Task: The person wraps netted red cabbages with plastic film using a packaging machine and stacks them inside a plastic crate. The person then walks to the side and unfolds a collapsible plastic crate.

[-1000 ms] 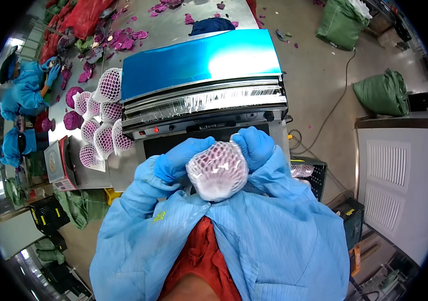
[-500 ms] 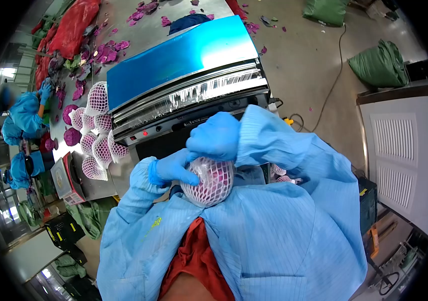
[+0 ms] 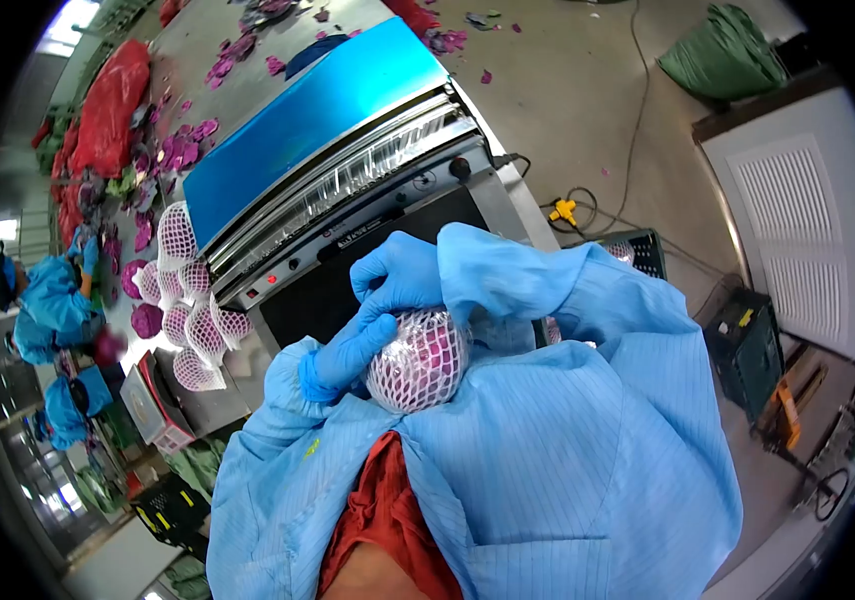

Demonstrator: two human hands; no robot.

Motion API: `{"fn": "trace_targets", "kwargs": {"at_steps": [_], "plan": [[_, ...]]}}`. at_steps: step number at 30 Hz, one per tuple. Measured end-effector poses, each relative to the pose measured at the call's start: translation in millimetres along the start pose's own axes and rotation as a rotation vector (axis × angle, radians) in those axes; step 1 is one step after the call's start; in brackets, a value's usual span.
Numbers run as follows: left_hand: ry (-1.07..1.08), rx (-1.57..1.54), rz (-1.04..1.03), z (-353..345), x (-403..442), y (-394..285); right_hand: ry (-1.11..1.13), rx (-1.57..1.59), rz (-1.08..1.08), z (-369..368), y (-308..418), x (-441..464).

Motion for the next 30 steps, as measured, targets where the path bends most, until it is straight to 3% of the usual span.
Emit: {"fn": "trace_targets", "kwargs": {"at_steps": [2,3,4,6,11,12,14,17,20,26,30], "plan": [[0.011,-0.059,0.023,-6,-4,6,0.076,0.139,-0.15,-5,-4,-1],[0.048,-0.012,-0.114,-13,-3,3,-0.008,0.114,-0.097,-2,8,-4],[0.095,-0.054,-0.021,-21,-10,-3,-0.079,0.083,-0.242,3,-2,-4],[0.083,-0.005,-0.054,-29,-20,2,-0.244,0.235,-0.245,5,-3,-18],[-0.03,-0.037,-0.089,-23,-61,33,-0.335,0.309,-0.009,-46,-19,-83],[-0.071,-0.069,-0.107,-23,-69,39,-0.325,0.208,-0.065,-69,-24,-95],[-0.096,-0.015,-0.15,-28,-83,42,-0.486,0.116,-0.158,-115,-22,-115],[-0.101,0.015,-0.139,-33,-99,53,-0.664,0.322,-0.026,-153,-26,-130],[-0.049,0.137,-0.133,-35,-107,60,-0.82,0.351,-0.026,-171,-6,-142],[0.116,0.224,-0.025,-40,-112,75,-1.212,0.063,-0.129,-204,21,-164],[0.185,0.313,-0.076,-55,-111,72,-1.482,-0.139,-0.115,-204,8,-171]]}}
Point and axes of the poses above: each hand's wrist, its own x-axis towards the middle knuckle, its own z-axis out of the back of the hand, y = z × x, the point moved 4 cm from there along x, towards the middle knuckle, and after that the axes turned 1 degree about -x, right-handed, at the moved point
